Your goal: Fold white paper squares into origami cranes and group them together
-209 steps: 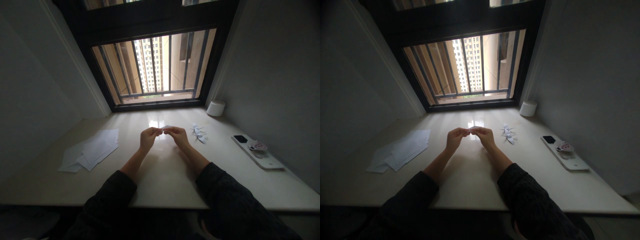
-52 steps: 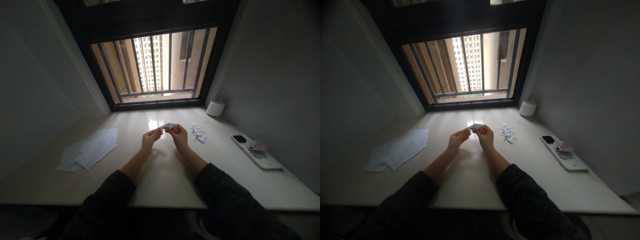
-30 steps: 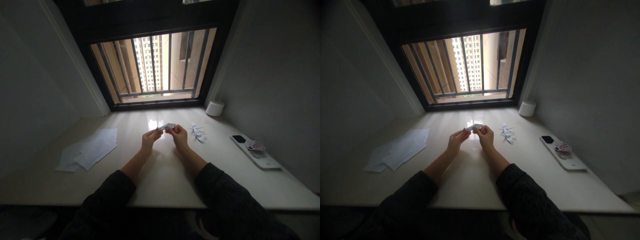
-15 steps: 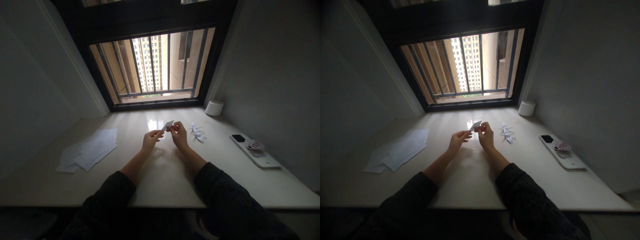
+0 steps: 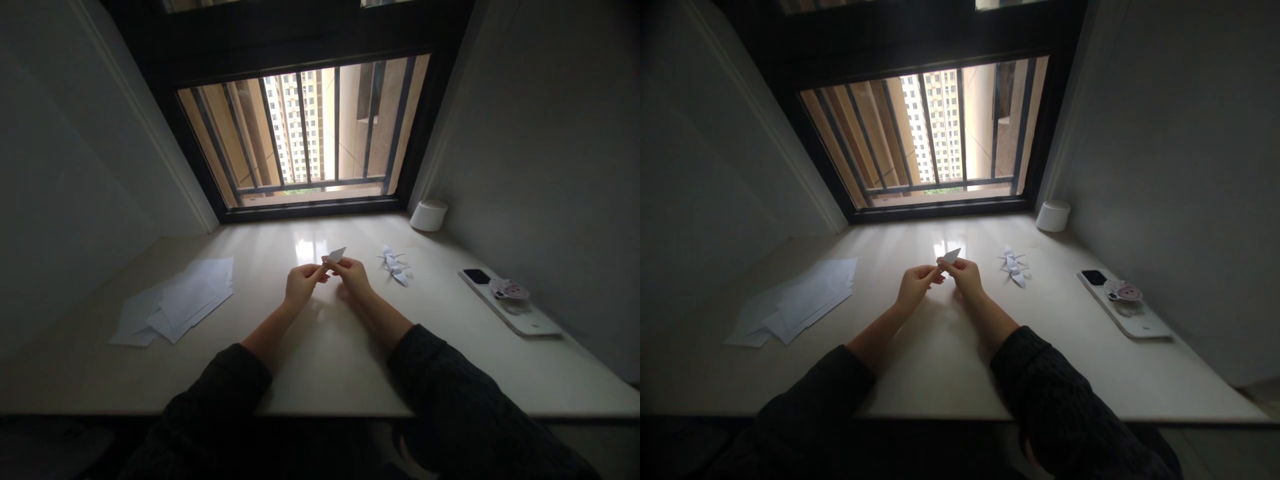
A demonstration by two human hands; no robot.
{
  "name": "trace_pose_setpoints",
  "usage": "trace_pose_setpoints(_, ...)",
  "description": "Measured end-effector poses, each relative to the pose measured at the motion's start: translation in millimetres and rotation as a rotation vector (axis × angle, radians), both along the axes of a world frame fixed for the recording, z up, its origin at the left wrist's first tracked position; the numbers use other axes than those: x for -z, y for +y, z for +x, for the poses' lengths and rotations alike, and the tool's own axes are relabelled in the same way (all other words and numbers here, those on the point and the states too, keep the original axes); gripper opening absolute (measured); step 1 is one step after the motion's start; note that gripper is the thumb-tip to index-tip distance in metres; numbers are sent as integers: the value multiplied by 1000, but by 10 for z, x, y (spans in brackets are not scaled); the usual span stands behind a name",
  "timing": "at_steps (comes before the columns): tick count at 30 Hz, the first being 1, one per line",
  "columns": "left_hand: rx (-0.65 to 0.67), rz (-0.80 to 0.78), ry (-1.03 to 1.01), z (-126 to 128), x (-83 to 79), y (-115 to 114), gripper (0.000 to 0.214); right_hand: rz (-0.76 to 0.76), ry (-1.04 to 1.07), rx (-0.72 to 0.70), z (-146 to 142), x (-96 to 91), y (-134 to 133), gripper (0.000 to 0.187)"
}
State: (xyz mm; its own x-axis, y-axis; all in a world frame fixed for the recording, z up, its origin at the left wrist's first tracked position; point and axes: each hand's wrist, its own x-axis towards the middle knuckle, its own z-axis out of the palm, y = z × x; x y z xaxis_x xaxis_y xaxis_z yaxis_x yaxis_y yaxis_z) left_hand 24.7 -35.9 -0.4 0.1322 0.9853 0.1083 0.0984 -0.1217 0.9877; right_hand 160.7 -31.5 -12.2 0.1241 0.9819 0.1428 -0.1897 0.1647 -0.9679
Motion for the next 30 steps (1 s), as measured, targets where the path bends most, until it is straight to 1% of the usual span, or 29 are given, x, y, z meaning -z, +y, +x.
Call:
trace_pose_setpoints(4, 44, -22, 58, -13, 3, 16, 39, -35, -6, 23, 30, 29, 26, 31)
trace_pose_setpoints(9, 73, -81, 45, -12, 37, 35, 42, -70, 32, 26, 45, 53, 55, 30)
trace_pose_setpoints(16, 17, -74, 37, 28, 14, -5, 39, -98, 106, 17, 35, 69, 56, 29)
trace_pose_setpoints(19, 27, -82, 26, 17, 14, 8, 39, -120, 122, 11, 42, 93, 75, 29)
trace_pose_setpoints(24, 135, -59, 34, -15, 68, 62, 39, -130, 126, 67, 76, 105, 92, 33)
trace_pose_setpoints(28, 120, -33, 10, -18, 138, 90, 35, -111, 76, 72, 99, 91, 97, 33)
trace_pose_setpoints(30, 122, -8, 17, -18, 171, 102, 34, -68, 22, 71, 113, 69, 99, 33)
